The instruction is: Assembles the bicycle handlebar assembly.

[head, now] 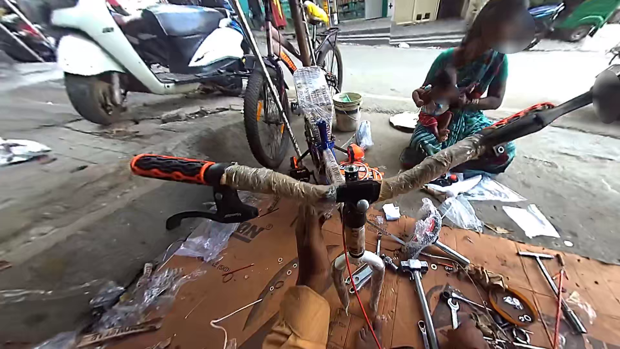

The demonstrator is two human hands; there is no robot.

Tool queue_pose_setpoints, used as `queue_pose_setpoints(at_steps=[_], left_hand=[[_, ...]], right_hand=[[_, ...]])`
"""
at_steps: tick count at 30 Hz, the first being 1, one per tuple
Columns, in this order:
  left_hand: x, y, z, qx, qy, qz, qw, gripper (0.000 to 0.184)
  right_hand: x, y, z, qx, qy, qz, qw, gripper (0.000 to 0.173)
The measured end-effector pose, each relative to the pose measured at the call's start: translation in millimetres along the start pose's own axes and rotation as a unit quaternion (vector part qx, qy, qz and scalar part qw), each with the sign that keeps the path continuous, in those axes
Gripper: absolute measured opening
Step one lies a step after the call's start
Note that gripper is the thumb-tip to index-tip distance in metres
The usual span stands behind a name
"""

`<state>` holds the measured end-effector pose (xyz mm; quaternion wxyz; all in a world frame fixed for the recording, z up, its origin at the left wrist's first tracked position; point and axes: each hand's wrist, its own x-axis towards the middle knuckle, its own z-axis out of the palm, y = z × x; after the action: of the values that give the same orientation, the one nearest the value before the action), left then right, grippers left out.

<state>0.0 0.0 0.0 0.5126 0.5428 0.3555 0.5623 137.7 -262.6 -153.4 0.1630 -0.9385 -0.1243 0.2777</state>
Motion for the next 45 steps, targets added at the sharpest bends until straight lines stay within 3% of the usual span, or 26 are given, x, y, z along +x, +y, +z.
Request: queue_pose_setpoints(at_steps=[1,2,4,6,9,11,14,16,18,22,24,28,34,41,45], left_hand=[[-8.0,-24.9,-20.1,0.01,-0.072,-0.003,0.997,0.045],[-17.5,-46.6,-34.5,0.028,-0.115,-0.013,0.993,0.044],[-39.4,-80.4,-52.6,0.094,-0.167,-0.029,0.981,0.045],[-53.5,-100.4,-62.7,0.146,-0.215,-0.008,0.965,0.051],[-52.5,-118.1,-73.1,0.161,-0.242,-0.064,0.955,0.057],[-48.0,-131.3,-76.5,0.133,-0.256,-0.113,0.951,0.057],[-51.0,-159.7,-75.5,0.077,-0.242,-0.11,0.961,0.057],[-53.6,-169.8,-71.4,0.062,-0.228,-0.098,0.967,0.049],[-54.7,-171.5,-68.9,0.053,-0.222,-0.099,0.969,0.046],[-58.6,-165.5,-66.7,0.051,-0.196,-0.101,0.974,0.042],[-59.5,-163.7,-67.5,0.058,-0.179,-0.085,0.978,0.042],[-55.3,-149.5,-83.6,0.071,-0.149,-0.079,0.983,0.048],[-59.2,-156.7,-115.1,0.086,-0.133,-0.08,0.984,0.041],[-60.1,-159.2,-117.8,0.081,-0.134,-0.097,0.983,0.037],[-60.8,-157.7,-115.9,0.084,-0.135,-0.093,0.983,0.045]], right_hand=[[55.5,50.8,43.1,-0.027,0.01,0.023,0.999,0.063],[94.8,80.6,65.5,-0.051,-0.032,0.062,0.996,0.061],[126.7,93.1,73.2,-0.085,-0.115,0.11,0.984,0.053],[133.5,83.2,65.9,-0.046,-0.158,0.11,0.98,0.043],[126.6,56.6,51.4,0.163,-0.144,0.108,0.97,0.015],[114.6,30.1,36.4,0.32,-0.109,0.072,0.938,0.007],[90.6,-10.6,11.0,0.482,-0.055,-0.033,0.874,0.02],[75.1,-29.3,-2.8,0.518,-0.017,-0.068,0.852,0.022],[63.7,-39.5,-7.8,0.528,-0.033,-0.107,0.842,0.027],[47.5,-59.9,27.0,0.482,-0.117,-0.271,0.825,0.033],[38.1,-75.2,48.0,0.384,-0.122,-0.351,0.845,0.037],[10.2,-109.7,40.4,0.218,-0.127,-0.418,0.873,0.045],[20.2,-130.1,65.6,0.167,-0.143,-0.436,0.873,0.033],[26.3,-127.3,74.2,0.177,-0.134,-0.442,0.869,0.033],[25.9,-127.3,72.2,0.176,-0.143,-0.437,0.871,0.034]])
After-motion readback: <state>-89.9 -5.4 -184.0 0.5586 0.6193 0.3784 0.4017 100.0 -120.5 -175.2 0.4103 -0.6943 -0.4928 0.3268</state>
